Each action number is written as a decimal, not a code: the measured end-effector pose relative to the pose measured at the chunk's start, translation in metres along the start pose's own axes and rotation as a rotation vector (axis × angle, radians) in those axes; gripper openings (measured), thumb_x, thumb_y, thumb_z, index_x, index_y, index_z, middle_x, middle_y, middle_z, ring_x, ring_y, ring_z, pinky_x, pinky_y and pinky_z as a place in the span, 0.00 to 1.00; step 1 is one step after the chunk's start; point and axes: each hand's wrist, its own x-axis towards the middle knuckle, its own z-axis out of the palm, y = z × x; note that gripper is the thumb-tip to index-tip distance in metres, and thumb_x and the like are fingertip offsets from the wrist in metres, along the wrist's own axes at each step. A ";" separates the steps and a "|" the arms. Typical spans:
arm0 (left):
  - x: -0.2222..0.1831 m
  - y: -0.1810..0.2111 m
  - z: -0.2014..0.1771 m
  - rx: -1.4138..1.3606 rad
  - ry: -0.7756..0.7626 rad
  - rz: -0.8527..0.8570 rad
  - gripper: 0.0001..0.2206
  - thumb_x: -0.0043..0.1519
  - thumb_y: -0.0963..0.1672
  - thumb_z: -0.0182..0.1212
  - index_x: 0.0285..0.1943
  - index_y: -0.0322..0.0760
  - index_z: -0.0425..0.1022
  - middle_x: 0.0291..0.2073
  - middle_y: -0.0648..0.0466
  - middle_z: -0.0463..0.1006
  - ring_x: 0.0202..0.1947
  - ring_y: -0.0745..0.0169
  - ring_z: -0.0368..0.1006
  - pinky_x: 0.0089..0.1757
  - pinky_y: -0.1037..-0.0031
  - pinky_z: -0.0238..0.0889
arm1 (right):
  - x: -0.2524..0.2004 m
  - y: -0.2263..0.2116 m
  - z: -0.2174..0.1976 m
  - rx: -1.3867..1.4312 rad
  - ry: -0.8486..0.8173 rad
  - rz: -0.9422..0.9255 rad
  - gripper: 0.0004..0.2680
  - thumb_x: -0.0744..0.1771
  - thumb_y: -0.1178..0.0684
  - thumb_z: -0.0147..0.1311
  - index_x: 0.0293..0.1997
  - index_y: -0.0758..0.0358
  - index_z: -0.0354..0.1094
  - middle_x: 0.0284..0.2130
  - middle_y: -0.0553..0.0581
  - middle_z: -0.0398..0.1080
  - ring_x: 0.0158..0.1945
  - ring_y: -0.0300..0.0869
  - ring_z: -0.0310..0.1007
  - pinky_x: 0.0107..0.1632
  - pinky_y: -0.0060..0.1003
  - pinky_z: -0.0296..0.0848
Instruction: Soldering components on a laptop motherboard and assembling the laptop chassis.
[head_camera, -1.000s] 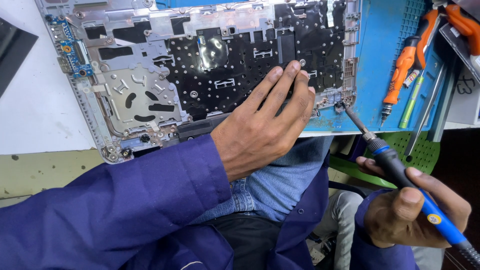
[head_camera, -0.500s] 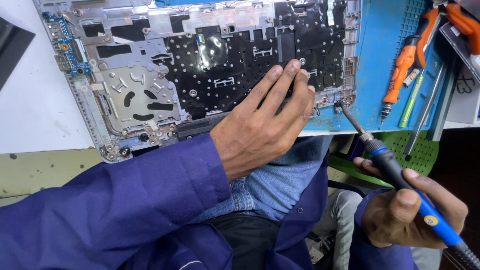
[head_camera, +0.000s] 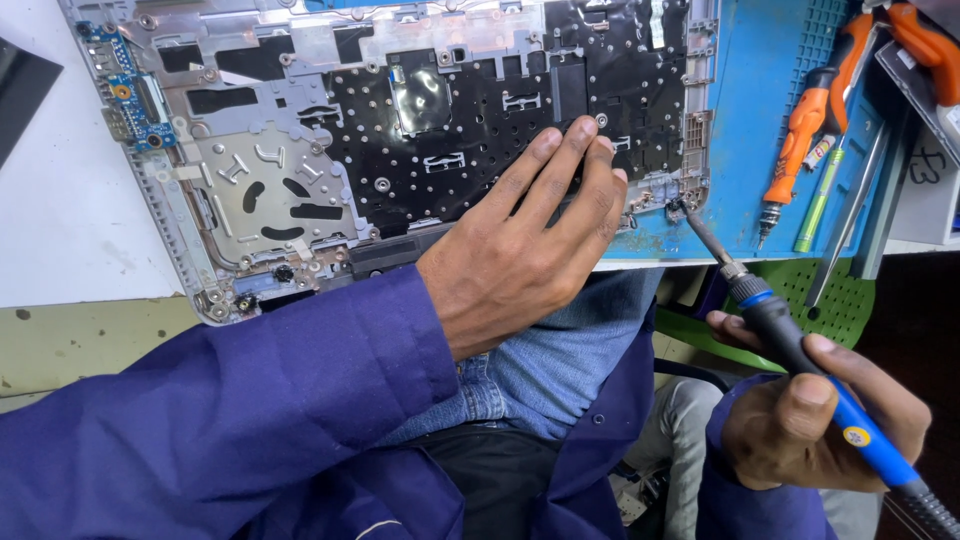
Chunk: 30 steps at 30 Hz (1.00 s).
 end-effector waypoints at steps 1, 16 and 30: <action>0.000 0.000 0.001 -0.001 -0.001 -0.001 0.11 0.80 0.44 0.56 0.68 0.36 0.77 0.63 0.45 0.76 0.69 0.43 0.69 0.71 0.59 0.62 | -0.001 0.002 -0.001 0.000 -0.001 0.001 0.13 0.76 0.50 0.49 0.53 0.76 0.56 0.41 0.72 0.62 0.38 0.74 0.78 0.46 0.60 0.88; 0.001 0.000 0.000 0.022 0.027 -0.008 0.10 0.80 0.43 0.58 0.67 0.38 0.79 0.62 0.46 0.77 0.68 0.46 0.71 0.71 0.60 0.62 | -0.006 0.000 0.005 0.022 0.031 0.026 0.13 0.76 0.50 0.49 0.52 0.74 0.56 0.41 0.72 0.63 0.35 0.74 0.77 0.44 0.62 0.88; 0.001 0.000 0.001 0.015 0.049 -0.019 0.09 0.80 0.43 0.58 0.65 0.38 0.79 0.62 0.47 0.78 0.68 0.46 0.71 0.70 0.61 0.63 | 0.000 0.003 -0.002 -0.031 0.016 -0.009 0.13 0.76 0.48 0.50 0.54 0.74 0.57 0.41 0.71 0.63 0.35 0.68 0.76 0.46 0.60 0.88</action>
